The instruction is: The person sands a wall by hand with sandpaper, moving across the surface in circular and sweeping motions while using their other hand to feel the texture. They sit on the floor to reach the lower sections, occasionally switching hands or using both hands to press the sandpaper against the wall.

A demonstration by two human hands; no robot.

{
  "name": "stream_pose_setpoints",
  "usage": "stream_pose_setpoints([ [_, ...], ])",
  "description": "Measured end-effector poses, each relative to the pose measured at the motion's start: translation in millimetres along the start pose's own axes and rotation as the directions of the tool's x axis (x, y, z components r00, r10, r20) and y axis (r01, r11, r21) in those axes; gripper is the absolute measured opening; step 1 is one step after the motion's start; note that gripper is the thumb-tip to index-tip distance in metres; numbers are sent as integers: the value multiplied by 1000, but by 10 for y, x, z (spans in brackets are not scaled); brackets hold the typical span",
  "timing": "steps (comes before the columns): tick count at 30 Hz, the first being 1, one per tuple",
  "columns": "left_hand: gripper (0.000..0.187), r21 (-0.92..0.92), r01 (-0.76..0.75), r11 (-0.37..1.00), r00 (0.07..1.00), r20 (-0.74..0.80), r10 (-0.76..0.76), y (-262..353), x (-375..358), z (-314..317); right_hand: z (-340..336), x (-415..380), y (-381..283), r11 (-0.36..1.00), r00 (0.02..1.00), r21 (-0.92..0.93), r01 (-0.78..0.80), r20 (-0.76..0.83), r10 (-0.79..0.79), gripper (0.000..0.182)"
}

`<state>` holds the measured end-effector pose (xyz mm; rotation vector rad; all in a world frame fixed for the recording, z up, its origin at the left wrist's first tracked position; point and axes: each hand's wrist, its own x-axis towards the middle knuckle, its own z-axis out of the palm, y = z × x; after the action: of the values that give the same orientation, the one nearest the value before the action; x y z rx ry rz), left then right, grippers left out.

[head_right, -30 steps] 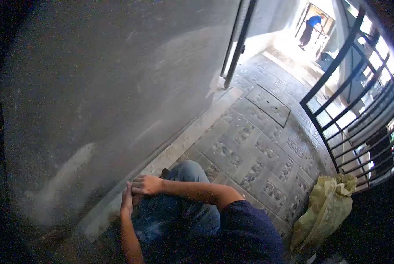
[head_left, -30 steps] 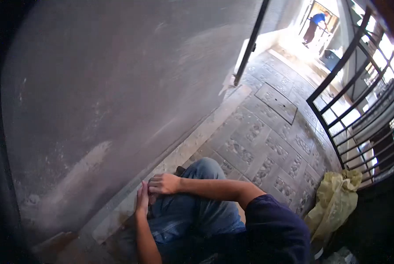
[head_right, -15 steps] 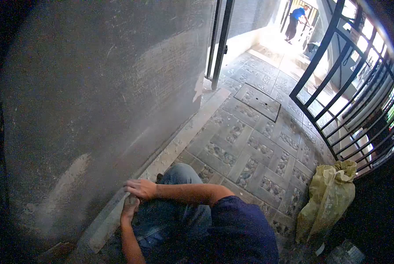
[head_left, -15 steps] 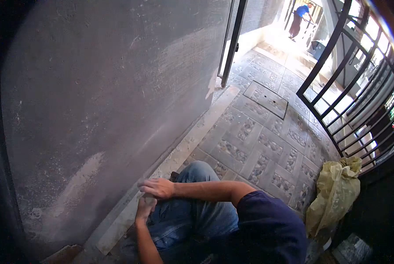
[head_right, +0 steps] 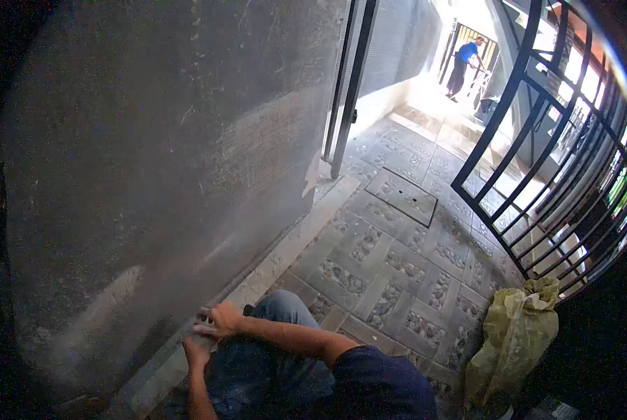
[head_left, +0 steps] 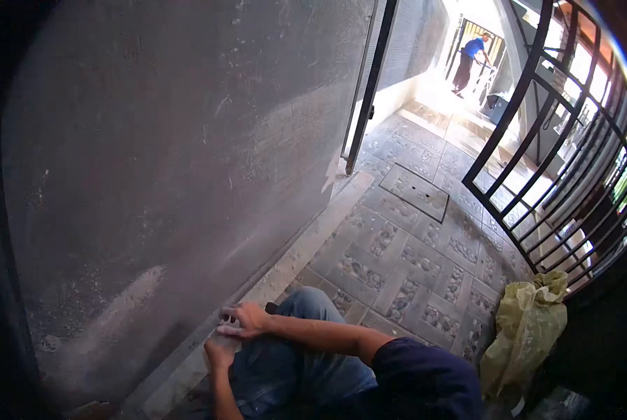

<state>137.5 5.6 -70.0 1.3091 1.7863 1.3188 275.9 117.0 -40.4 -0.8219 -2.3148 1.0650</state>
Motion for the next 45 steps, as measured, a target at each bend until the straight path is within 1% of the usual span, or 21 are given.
stream_pose_setpoints([
  [1,43,1,1,1000,1000,-1,-1,-138,9,-7,-6,-11,-7,996,994,-41,75,84,-72,51],
  [2,44,226,60,972,993,82,-80,-376,29,-14,-13,-26,-10,985,976,-74,153,170,-139,55],
  [3,45,447,96,890,973,147,-179,-522,4,-35,-64,-46,-77,986,968,-120,115,236,-85,58],
  [6,44,536,71,842,987,87,-139,-332,-25,-24,275,-26,270,976,980,-184,113,185,-78,58],
  [10,45,542,66,838,987,88,-135,-92,-53,-33,232,-25,262,975,962,-179,128,264,-78,58],
  [12,45,572,4,820,992,99,-73,31,-52,-24,182,-30,239,970,959,-189,155,264,-102,59],
  [15,50,618,-32,786,996,87,-28,-73,-64,-25,160,1,208,972,942,-183,147,324,-82,61],
  [19,57,646,6,763,985,128,-116,-175,-10,-83,129,-24,228,982,951,-90,169,278,-138,61],
  [21,62,598,-8,802,997,62,-36,-207,-10,-103,174,-8,218,999,967,-42,24,253,-13,59],
  [22,62,599,-6,801,997,61,-39,-243,-12,-110,175,-9,207,999,967,-39,24,254,-13,59],
  [24,61,555,-28,832,993,-79,86,-261,-15,-117,185,-16,201,995,996,-101,-11,92,21,49],
  [25,61,555,-27,831,993,-79,86,-227,-15,-117,190,-7,203,995,995,-100,-11,93,20,49],
  [27,62,618,49,785,994,-109,23,-142,-7,-112,209,42,241,965,986,-255,-53,140,91,36],
  [28,62,617,48,786,994,-109,26,-170,5,-108,281,61,347,965,986,-257,-52,139,91,36],
  [30,66,655,88,751,992,-129,-4,-242,-4,-108,369,45,413,994,999,-107,29,26,-26,29],
  [31,66,656,89,750,992,-129,-5,-252,-7,-109,336,50,405,994,999,-105,28,27,-26,29],
  [33,70,591,-39,806,987,-103,124,-237,-24,-120,295,67,429,997,986,-22,78,151,-74,25],
  [37,72,517,-44,855,988,-105,115,-84,-24,-132,330,76,456,994,989,81,72,120,-81,24],
  [39,73,455,8,890,994,-98,42,-31,-22,-132,298,84,456,980,978,198,36,193,-75,22],
  [43,74,395,-34,918,994,-86,74,-57,-14,-135,299,75,417,978,982,207,35,173,-72,22],
  [45,76,431,-74,899,988,-91,125,-57,-22,-107,280,73,380,989,983,139,-50,182,25,22],
])
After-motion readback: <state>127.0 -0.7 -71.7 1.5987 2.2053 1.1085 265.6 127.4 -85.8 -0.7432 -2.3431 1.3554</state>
